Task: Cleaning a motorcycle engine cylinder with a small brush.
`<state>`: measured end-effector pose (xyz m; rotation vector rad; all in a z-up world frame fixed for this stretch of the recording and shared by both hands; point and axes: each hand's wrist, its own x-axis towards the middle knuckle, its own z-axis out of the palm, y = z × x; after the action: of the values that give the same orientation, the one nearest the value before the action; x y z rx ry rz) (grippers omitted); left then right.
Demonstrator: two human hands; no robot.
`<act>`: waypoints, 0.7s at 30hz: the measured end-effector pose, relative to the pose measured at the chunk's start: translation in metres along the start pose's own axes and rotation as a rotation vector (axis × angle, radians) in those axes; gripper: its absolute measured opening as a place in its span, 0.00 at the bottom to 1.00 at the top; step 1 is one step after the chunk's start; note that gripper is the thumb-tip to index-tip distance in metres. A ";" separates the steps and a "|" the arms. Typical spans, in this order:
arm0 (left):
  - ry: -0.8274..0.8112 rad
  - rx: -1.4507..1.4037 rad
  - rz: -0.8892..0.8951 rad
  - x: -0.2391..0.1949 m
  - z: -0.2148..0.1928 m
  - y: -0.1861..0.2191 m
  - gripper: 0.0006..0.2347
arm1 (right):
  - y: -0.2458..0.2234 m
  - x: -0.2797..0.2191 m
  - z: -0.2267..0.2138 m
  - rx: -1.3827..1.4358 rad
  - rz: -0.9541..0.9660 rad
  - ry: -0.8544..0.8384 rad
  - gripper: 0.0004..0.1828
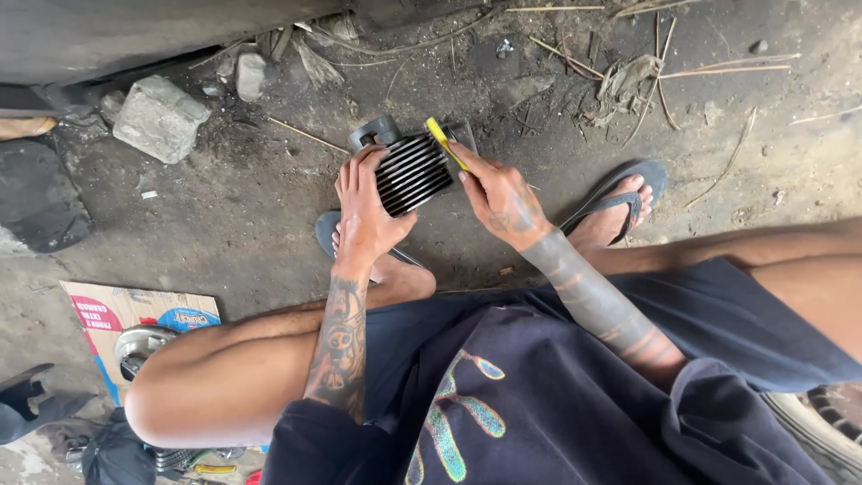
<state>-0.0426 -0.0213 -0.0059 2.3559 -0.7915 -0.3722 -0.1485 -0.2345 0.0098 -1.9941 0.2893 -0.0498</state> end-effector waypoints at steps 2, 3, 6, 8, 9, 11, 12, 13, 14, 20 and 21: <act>-0.020 0.000 -0.020 0.004 -0.002 0.001 0.42 | -0.009 -0.003 -0.003 0.042 0.017 0.000 0.23; -0.022 0.000 -0.014 0.005 -0.003 0.002 0.42 | -0.013 -0.008 -0.007 0.041 0.017 0.006 0.23; -0.016 -0.011 -0.050 0.006 -0.004 0.006 0.41 | -0.016 -0.010 -0.011 0.059 0.049 -0.003 0.21; -0.022 -0.008 -0.054 0.005 -0.003 0.009 0.40 | -0.008 0.000 -0.004 0.027 0.005 0.018 0.23; -0.023 -0.003 -0.062 0.003 -0.002 0.008 0.40 | -0.008 -0.004 -0.003 0.034 0.005 0.011 0.23; -0.004 0.000 -0.052 0.007 0.000 0.006 0.40 | -0.007 -0.010 -0.005 -0.009 0.015 0.020 0.22; -0.010 0.000 -0.040 0.006 -0.003 0.006 0.40 | -0.008 -0.019 -0.003 -0.010 0.019 0.034 0.22; -0.005 -0.004 -0.042 0.006 -0.004 0.008 0.40 | -0.007 -0.027 -0.004 -0.012 0.050 0.024 0.22; 0.000 -0.009 -0.044 0.006 -0.004 0.009 0.40 | -0.005 -0.035 -0.004 -0.014 0.082 0.014 0.22; -0.024 0.037 -0.047 0.007 -0.004 0.013 0.41 | -0.008 -0.009 0.010 0.017 0.022 0.070 0.24; -0.024 0.038 -0.043 0.007 -0.005 0.011 0.41 | -0.003 -0.026 0.009 0.016 0.020 0.075 0.24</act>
<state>-0.0399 -0.0304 0.0051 2.4115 -0.7666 -0.4068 -0.1718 -0.2195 0.0110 -1.9757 0.3559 -0.1136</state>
